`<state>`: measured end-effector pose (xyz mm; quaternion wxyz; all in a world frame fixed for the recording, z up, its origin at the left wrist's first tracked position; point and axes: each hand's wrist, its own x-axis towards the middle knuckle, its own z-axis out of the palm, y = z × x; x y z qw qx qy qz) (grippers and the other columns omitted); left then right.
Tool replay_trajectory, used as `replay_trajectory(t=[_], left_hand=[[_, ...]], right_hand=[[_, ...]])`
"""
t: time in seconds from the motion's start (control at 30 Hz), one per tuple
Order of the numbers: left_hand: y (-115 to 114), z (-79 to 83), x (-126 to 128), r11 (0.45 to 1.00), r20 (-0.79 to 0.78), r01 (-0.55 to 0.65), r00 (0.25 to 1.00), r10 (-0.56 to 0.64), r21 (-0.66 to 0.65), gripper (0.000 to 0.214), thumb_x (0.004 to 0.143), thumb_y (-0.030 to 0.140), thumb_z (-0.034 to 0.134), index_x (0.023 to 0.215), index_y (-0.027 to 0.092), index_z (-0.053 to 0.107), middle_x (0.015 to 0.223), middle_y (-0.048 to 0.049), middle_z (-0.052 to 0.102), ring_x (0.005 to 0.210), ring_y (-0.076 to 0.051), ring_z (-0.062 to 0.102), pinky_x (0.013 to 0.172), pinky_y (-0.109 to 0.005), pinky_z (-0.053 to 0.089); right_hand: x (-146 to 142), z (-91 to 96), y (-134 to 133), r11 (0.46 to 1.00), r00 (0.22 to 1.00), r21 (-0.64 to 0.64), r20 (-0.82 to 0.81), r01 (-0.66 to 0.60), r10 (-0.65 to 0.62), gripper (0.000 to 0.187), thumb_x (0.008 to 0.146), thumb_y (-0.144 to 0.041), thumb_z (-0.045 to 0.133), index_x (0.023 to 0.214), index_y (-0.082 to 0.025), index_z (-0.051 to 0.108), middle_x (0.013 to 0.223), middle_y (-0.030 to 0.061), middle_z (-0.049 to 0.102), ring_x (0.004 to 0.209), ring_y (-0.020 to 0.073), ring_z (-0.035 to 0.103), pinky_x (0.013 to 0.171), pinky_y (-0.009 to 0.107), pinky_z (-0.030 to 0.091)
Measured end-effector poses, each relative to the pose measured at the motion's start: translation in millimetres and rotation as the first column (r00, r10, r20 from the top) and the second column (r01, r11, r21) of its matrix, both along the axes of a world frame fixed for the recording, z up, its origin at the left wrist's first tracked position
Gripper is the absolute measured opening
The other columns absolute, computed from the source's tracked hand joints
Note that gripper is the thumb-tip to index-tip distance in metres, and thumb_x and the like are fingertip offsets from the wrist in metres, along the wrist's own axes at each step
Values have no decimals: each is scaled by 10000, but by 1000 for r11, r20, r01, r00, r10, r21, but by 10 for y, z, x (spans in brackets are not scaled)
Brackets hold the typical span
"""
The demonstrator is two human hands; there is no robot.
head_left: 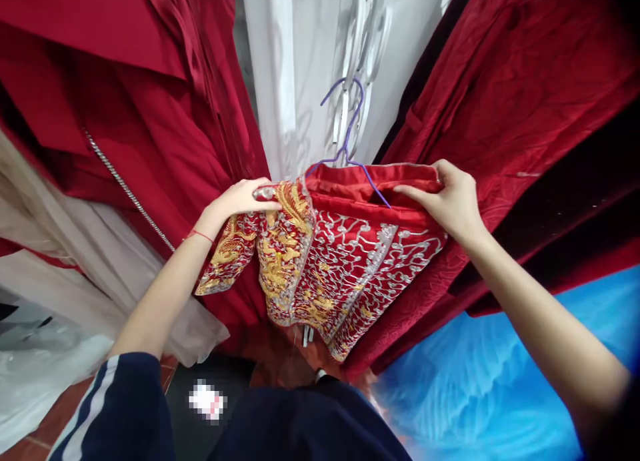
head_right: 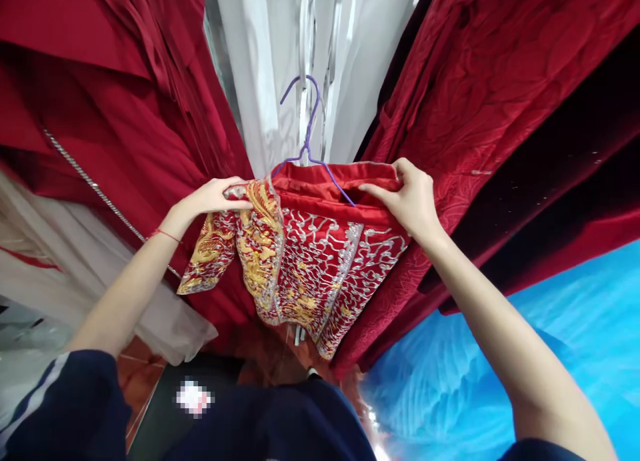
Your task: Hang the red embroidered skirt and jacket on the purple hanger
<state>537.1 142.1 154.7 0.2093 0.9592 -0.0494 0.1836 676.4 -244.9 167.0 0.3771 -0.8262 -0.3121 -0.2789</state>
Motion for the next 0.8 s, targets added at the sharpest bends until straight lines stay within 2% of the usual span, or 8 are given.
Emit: replay_trajectory(t=[0.1, 0.2, 0.33, 0.43, 0.5, 0.63, 0.7, 0.8], left_hand=[[40, -94, 67, 989, 10, -102, 995, 102, 106, 435, 650, 603, 782, 837, 217, 712, 718, -19, 709, 643, -187, 590, 612, -264, 362], [101, -110, 61, 984, 53, -124, 992, 118, 131, 408, 660, 628, 760, 769, 236, 731, 634, -6, 686, 628, -196, 590, 591, -264, 308], [177, 35, -82, 969, 41, -144, 990, 138, 202, 467, 710, 689, 687, 795, 233, 749, 634, -12, 692, 649, -203, 599, 598, -270, 290], [186, 196, -231, 918, 28, -186, 982, 188, 350, 538, 796, 713, 591, 875, 207, 753, 684, -32, 700, 680, -198, 582, 629, -272, 274], [159, 287, -314, 870, 36, -214, 975, 221, 443, 580, 849, 715, 526, 928, 185, 747, 700, -40, 692, 689, -186, 547, 648, -271, 250], [82, 396, -400, 800, 46, -241, 965, 260, 549, 669, 891, 747, 415, 927, 157, 730, 692, -52, 666, 673, -172, 485, 655, -274, 215], [56, 421, -415, 776, 50, -253, 960, 275, 577, 695, 892, 761, 385, 938, 161, 732, 704, -59, 671, 673, -174, 480, 652, -275, 210], [26, 437, -435, 739, 53, -259, 955, 291, 622, 698, 902, 755, 372, 975, 166, 739, 728, -70, 685, 674, -179, 489, 644, -280, 213]], right_hand=[[56, 27, -130, 992, 973, -100, -223, -81, 57, 301, 682, -391, 823, 750, -218, 587, 752, 15, 652, 673, 164, 520, 642, 304, 420], [159, 77, -180, 949, 918, -311, -387, -45, -83, 164, 698, -310, 762, 670, -201, 643, 642, 4, 648, 610, 171, 561, 585, 293, 432], [232, 91, -109, 856, 946, -507, -219, 98, -238, 29, 712, -188, 700, 687, -204, 705, 652, 29, 685, 691, 210, 641, 663, 293, 473], [170, 6, -91, 878, 977, -466, -114, 108, -181, 267, 820, -119, 542, 974, -188, 750, 947, 73, 766, 904, 232, 696, 811, 292, 487], [105, -79, -119, 860, 984, -505, -106, 70, -142, 375, 827, -77, 492, 1116, -170, 712, 1056, 82, 760, 956, 230, 700, 827, 280, 483], [14, -212, -145, 676, 958, -737, -177, 23, -226, 369, 794, -65, 536, 1116, -128, 704, 1005, 112, 762, 913, 237, 708, 790, 271, 487], [-12, -250, -113, 595, 933, -800, -152, 77, -325, 331, 822, -76, 519, 1084, -97, 720, 1032, 172, 747, 938, 269, 709, 801, 301, 495], [-37, -307, -73, 555, 885, -803, -79, 216, -459, 320, 865, -112, 500, 1087, -62, 725, 1057, 248, 717, 976, 321, 703, 803, 349, 506]])
